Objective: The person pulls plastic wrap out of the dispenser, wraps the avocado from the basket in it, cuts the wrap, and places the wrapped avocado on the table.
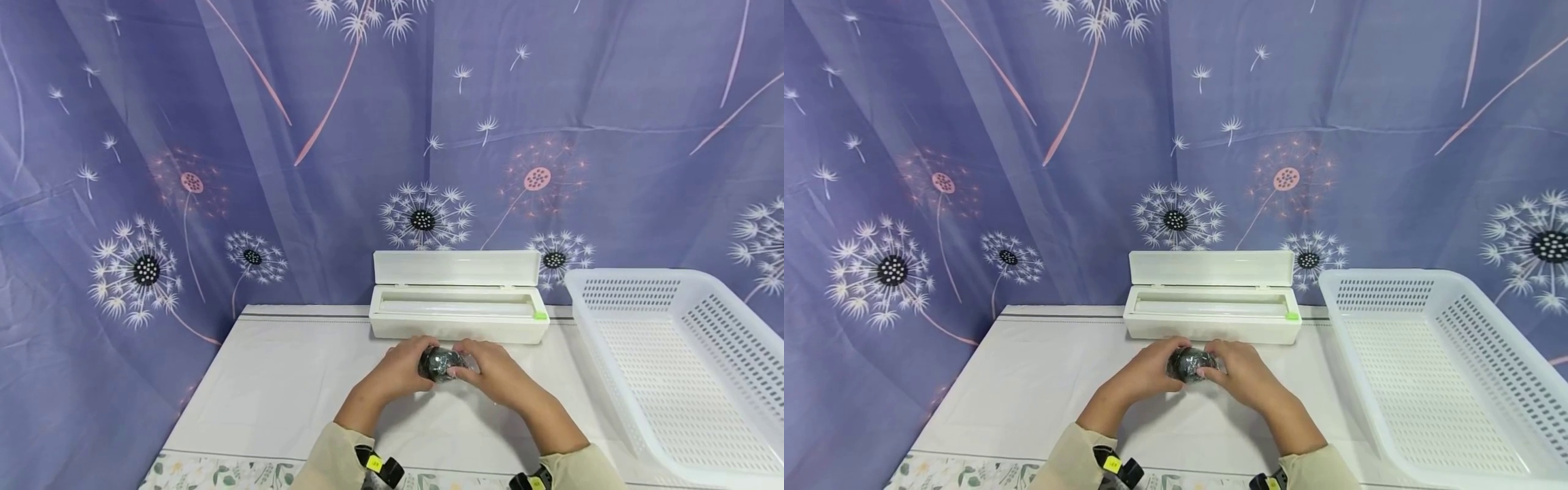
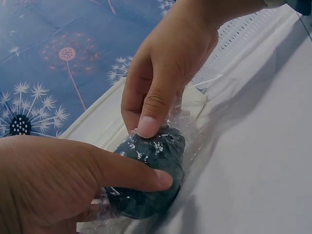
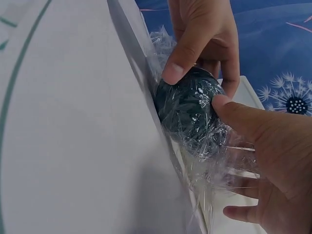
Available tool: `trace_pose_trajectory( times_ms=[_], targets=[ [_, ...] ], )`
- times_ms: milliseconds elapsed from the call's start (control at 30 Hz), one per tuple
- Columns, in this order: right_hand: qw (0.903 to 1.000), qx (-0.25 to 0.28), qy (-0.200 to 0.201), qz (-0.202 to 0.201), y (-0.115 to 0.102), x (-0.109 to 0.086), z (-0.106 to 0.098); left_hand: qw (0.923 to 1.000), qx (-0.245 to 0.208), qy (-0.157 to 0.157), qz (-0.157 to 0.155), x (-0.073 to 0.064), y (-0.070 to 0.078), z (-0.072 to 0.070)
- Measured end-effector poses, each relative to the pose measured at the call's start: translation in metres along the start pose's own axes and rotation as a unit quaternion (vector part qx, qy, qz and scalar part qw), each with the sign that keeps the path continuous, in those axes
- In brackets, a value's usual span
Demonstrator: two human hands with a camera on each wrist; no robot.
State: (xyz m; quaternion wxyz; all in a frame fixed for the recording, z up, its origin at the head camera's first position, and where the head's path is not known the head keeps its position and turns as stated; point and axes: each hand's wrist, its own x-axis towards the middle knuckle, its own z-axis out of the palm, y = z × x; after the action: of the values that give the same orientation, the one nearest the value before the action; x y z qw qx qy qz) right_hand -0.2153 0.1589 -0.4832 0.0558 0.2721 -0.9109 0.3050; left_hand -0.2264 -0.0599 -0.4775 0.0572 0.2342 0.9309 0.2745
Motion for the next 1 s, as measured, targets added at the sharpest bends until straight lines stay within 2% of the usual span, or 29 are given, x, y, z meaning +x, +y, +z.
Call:
trace_pose_trajectory(
  times_ms=[133,233,400,567,800,900,1000],
  targets=[
    [0.9999,-0.012,0.010,-0.006,0.001,0.001,0.001,0.9998,0.011,0.012,0.006,0.000,-0.002,0.001],
    [0.9994,-0.029,0.018,-0.009,0.001,0.002,0.001,0.9999,-0.005,0.016,0.002,0.002,-0.005,0.002],
    [0.9981,-0.040,0.046,-0.006,0.001,0.001,-0.001,0.9965,-0.081,0.020,0.002,0.002,-0.009,0.003],
    [0.9944,-0.021,0.099,-0.029,-0.003,0.003,-0.007,0.9881,-0.153,0.016,-0.006,0.001,-0.006,0.001],
    [0.9780,-0.010,0.194,-0.074,-0.013,0.005,-0.017,0.9852,-0.169,0.009,-0.025,0.002,-0.004,0.001],
    [0.9744,0.005,0.207,-0.087,-0.019,0.004,-0.019,0.9849,-0.171,0.005,-0.030,0.002,-0.004,0.002],
    [0.9753,0.026,0.195,-0.100,-0.023,0.003,-0.018,0.9844,-0.173,0.007,-0.031,0.002,-0.002,0.002]
  ],
)
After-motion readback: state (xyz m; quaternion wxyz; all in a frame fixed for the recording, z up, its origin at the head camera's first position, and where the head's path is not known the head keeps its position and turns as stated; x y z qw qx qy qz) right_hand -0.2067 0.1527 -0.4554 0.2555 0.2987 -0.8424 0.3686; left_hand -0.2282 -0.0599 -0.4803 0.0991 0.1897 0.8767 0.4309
